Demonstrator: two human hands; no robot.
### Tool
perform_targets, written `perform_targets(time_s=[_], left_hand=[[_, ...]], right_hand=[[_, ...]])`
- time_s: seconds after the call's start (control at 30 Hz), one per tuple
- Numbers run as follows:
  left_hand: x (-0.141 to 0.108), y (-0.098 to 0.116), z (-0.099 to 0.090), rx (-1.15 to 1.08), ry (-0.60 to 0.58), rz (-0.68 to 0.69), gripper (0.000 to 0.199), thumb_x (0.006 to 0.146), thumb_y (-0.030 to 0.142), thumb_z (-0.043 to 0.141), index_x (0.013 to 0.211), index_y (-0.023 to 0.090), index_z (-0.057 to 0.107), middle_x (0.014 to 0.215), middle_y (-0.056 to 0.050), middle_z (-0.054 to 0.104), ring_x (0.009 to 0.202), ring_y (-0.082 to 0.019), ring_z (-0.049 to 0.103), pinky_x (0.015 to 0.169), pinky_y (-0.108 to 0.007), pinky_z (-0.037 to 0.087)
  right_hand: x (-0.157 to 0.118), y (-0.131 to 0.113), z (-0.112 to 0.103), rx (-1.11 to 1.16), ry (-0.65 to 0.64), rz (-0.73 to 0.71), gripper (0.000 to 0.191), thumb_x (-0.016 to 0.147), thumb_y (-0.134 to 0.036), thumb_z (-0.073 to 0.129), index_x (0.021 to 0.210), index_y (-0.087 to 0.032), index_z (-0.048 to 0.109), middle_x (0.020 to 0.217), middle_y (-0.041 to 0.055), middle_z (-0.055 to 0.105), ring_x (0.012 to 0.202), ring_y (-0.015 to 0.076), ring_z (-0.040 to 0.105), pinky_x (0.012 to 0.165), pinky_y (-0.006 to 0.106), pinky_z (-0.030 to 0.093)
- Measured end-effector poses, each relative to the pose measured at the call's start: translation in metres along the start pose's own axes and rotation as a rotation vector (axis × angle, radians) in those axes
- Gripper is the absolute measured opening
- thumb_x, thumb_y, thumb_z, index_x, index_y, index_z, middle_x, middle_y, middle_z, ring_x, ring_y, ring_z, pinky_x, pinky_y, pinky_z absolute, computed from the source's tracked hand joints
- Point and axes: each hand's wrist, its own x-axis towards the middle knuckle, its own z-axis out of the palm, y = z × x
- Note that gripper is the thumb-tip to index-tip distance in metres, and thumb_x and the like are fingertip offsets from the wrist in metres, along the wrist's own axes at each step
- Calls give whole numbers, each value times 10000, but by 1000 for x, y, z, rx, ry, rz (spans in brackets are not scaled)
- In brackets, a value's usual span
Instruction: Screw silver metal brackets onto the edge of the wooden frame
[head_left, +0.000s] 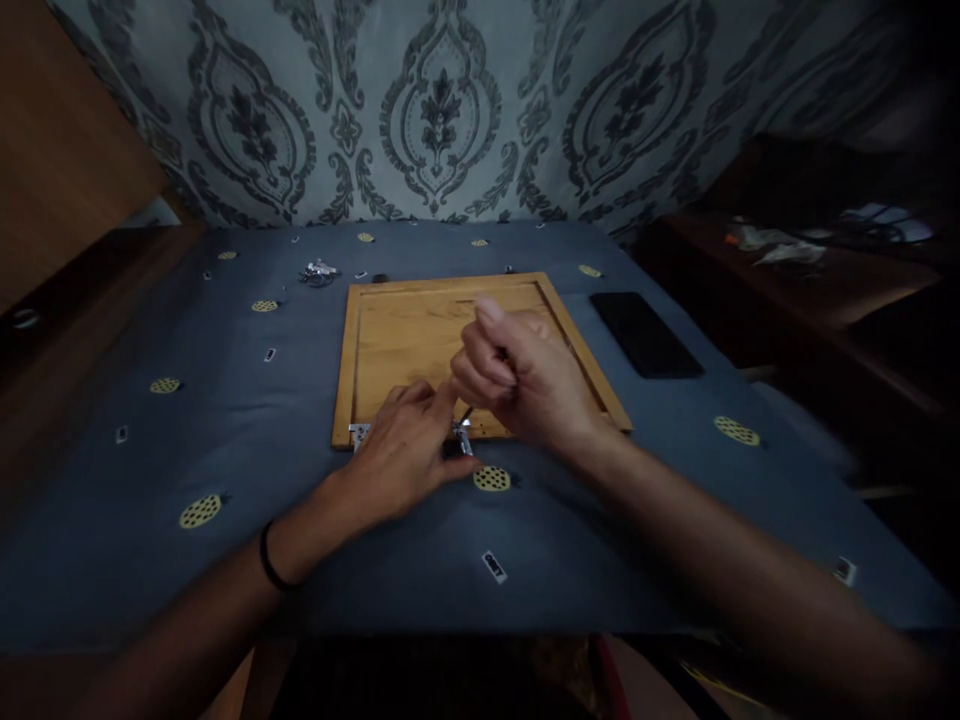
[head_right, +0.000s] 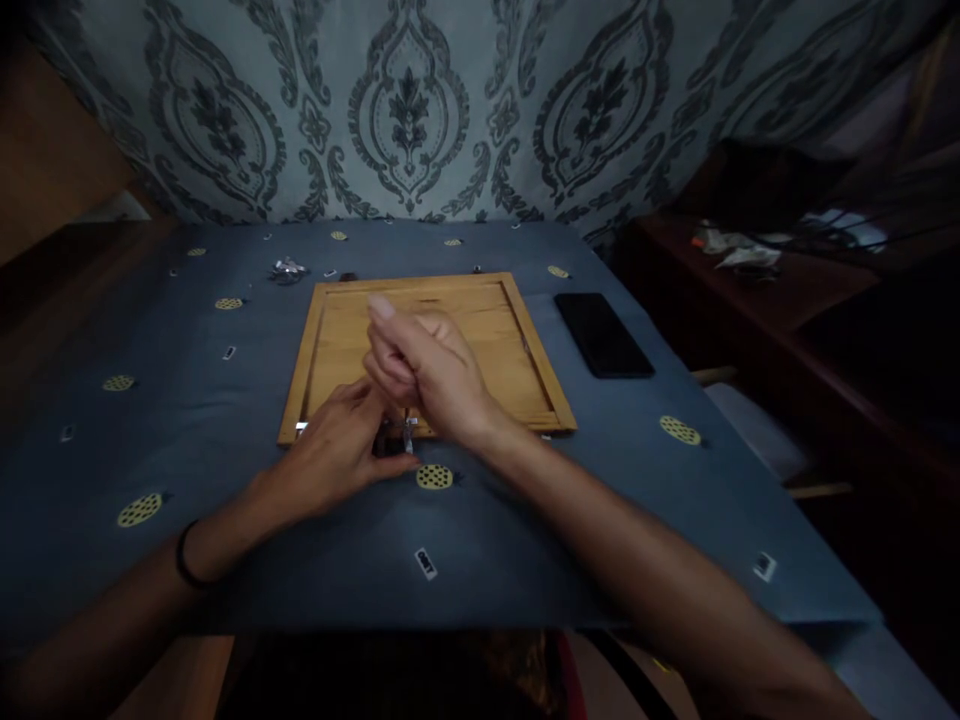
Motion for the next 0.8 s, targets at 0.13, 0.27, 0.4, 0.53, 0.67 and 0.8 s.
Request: perform_targets(time_s=[0.13,0.27,0.4,0.53,0.67,0.8], left_hand=[[0,1,0,-14,7,-11,418,848,416,730,1128,187,522,987,-76,651,977,-300,602,873,-468,510],[-1,0,0,-6,10,2,471,845,397,737,1183,158,512,1024,-100,662,997,-310,599,879,-468,508],[-1,0,0,10,-3,29,512,818,380,781,1193,159,512,1009,-90,676,1017,-313,599,898,-469,501],[-2,0,-2,-2,7,36,507,814,366,795,1180,172,503,962,-64,670,1028,-302,601,909,-454,492],[-2,2,-3,3,-7,-1,550,805,406,803,1185,160,492,978,-75,655,1015,-300,605,891,-451,494],[-2,2,-3,-5,-9,-16,525,798,428,805,1145,184,495,993,-74,646,1026,-307,603,884,-450,496]], right_hand=[[-13,12,21,-105,454,-195,661,921,-679,520,484,-225,323,426,-74,234,382,74,221,396,262,210],[-16,14,20,-129,345,-172,625,941,-599,557,488,-214,365,437,-67,278,408,78,253,430,269,232],[-15,5,-1,-134,8,-25,473,904,-511,659,583,-192,524,509,-50,433,451,78,354,448,253,267],[-14,-6,-7,-78,15,-62,556,916,-487,632,489,-210,408,428,-69,305,393,71,260,411,256,221],[-14,-17,-3,-32,216,-221,600,942,-469,590,491,-229,277,438,-78,162,376,78,158,380,261,198],[-17,-16,0,-40,242,-200,617,901,-495,638,469,-229,286,418,-78,162,367,75,155,365,261,186]])
